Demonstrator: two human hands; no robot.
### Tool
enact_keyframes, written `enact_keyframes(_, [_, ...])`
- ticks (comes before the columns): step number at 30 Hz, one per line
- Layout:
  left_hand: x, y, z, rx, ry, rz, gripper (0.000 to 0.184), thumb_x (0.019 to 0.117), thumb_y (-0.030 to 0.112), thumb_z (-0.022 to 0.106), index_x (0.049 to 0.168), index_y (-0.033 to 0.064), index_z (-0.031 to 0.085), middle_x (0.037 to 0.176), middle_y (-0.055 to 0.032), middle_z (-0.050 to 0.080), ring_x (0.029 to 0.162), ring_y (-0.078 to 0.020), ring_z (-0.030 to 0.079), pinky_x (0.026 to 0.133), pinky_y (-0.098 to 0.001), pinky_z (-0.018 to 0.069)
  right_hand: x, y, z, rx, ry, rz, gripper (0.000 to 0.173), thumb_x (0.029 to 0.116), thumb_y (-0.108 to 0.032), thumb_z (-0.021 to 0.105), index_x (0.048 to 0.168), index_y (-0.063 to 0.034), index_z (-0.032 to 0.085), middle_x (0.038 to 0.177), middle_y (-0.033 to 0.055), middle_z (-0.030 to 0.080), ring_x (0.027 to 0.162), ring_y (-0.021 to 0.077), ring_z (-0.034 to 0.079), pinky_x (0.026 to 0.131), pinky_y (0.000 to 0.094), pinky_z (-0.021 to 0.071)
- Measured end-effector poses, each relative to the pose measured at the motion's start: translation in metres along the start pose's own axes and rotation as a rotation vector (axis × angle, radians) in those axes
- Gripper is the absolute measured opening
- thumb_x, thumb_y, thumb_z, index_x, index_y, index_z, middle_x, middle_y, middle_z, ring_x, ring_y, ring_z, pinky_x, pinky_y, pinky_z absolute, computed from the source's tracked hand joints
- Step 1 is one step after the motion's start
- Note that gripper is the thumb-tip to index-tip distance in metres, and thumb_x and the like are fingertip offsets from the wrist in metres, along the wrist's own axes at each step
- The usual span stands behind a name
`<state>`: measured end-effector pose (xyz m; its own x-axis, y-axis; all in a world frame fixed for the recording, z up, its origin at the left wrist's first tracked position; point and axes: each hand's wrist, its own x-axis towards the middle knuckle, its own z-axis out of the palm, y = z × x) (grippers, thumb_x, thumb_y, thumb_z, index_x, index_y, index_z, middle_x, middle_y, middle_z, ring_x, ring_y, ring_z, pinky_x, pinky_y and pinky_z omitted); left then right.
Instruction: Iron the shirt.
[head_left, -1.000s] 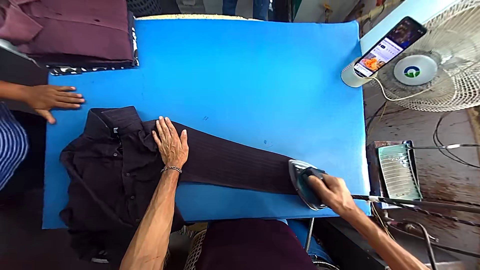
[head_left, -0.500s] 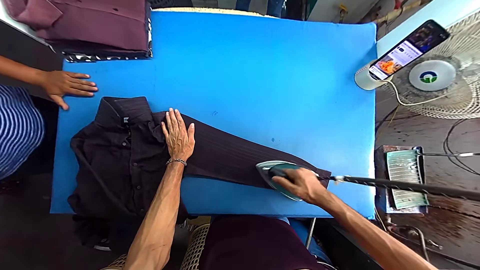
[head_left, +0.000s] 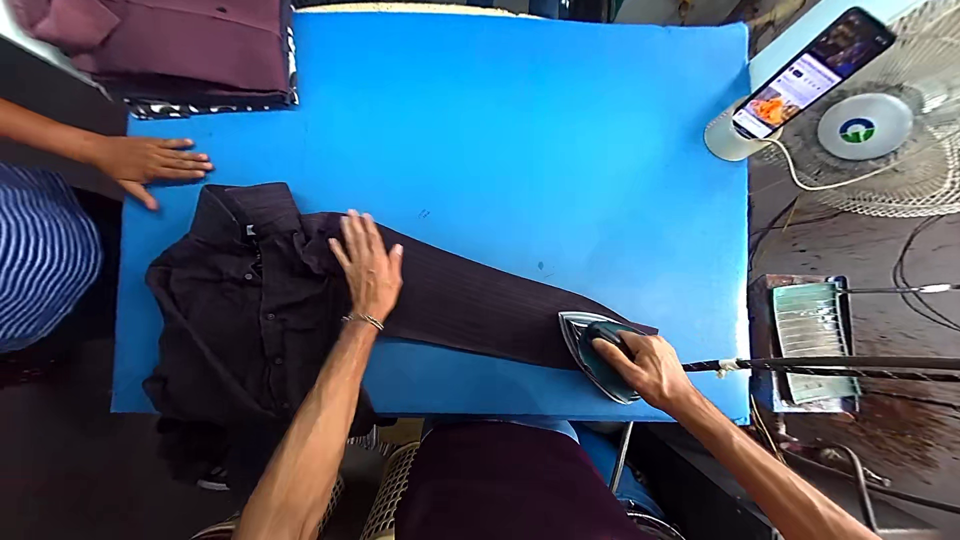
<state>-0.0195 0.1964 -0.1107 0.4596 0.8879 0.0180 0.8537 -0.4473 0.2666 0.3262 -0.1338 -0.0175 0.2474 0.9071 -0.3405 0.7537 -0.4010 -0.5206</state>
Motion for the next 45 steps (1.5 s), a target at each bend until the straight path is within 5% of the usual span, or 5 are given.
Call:
enact_keyframes(5, [-0.139,0.108,0.003,-0.182,-0.200,0.476,0.036,0.1031,0.031,0.057,0.126,0.0078,0.071,0.137,-0.0174,0.063,0.129,-0.0337,0.059,0.107,-0.0524,0.0492,0.087,-0.062,0.002,-0.092,-0.141,-0.177,0.066,0.0995,-0.070,0.036,0.075,-0.0133,0.059,0.061,0.0044,0.053,0.059,0.0252,0.059,0.053,0.0497,0.0456])
enact_keyframes(16, [-0.191,0.097,-0.001,-0.492,-0.210,0.263,0.026,0.1048,0.016,0.051,0.114,0.0089,0.075,0.117,-0.0046,0.072,0.117,-0.0189,0.065,0.103,-0.0402,0.0526,0.198,-0.180,0.034,-0.170,-0.504,-0.624,0.066,0.0952,-0.071,0.045,0.070,-0.0117,0.060,0.063,0.0060,0.055,0.064,0.0267,0.060,0.057,0.0529,0.0467])
enact_keyframes(30, [-0.046,0.008,-0.033,-0.251,-0.038,-0.108,0.035,0.1054,0.022,0.055,0.133,0.0022,0.063,0.125,-0.0211,0.068,0.112,-0.0359,0.067,0.099,-0.0552,0.0531,-0.042,0.092,-0.058,0.351,0.180,0.389,0.066,0.1019,-0.065,0.044,0.086,-0.0051,0.067,0.061,0.0094,0.058,0.048,0.0245,0.057,0.047,0.0493,0.0525])
enact_keyframes(38, [-0.093,0.071,0.031,0.044,-0.017,0.047,0.076,0.1088,0.053,0.032,0.163,-0.0001,0.022,0.171,-0.0234,0.013,0.159,-0.0391,0.011,0.124,-0.0688,0.0132,-0.078,0.229,-0.127,0.681,0.704,0.810,0.058,0.0963,-0.073,0.048,0.084,-0.0167,0.058,0.058,-0.0047,0.051,0.042,0.0107,0.049,0.042,0.0333,0.0487])
enact_keyframes(45, [-0.192,0.168,0.064,-0.047,-0.134,0.473,0.077,0.1053,0.061,0.036,0.165,0.0129,0.026,0.174,-0.0109,0.010,0.161,-0.0289,0.002,0.129,-0.0616,0.0068,-0.053,0.183,-0.111,-0.284,0.612,0.475,0.064,0.0989,-0.033,0.057,0.145,0.0098,0.044,0.147,0.0429,0.040,0.139,0.0622,0.035,0.113,0.0774,0.0234])
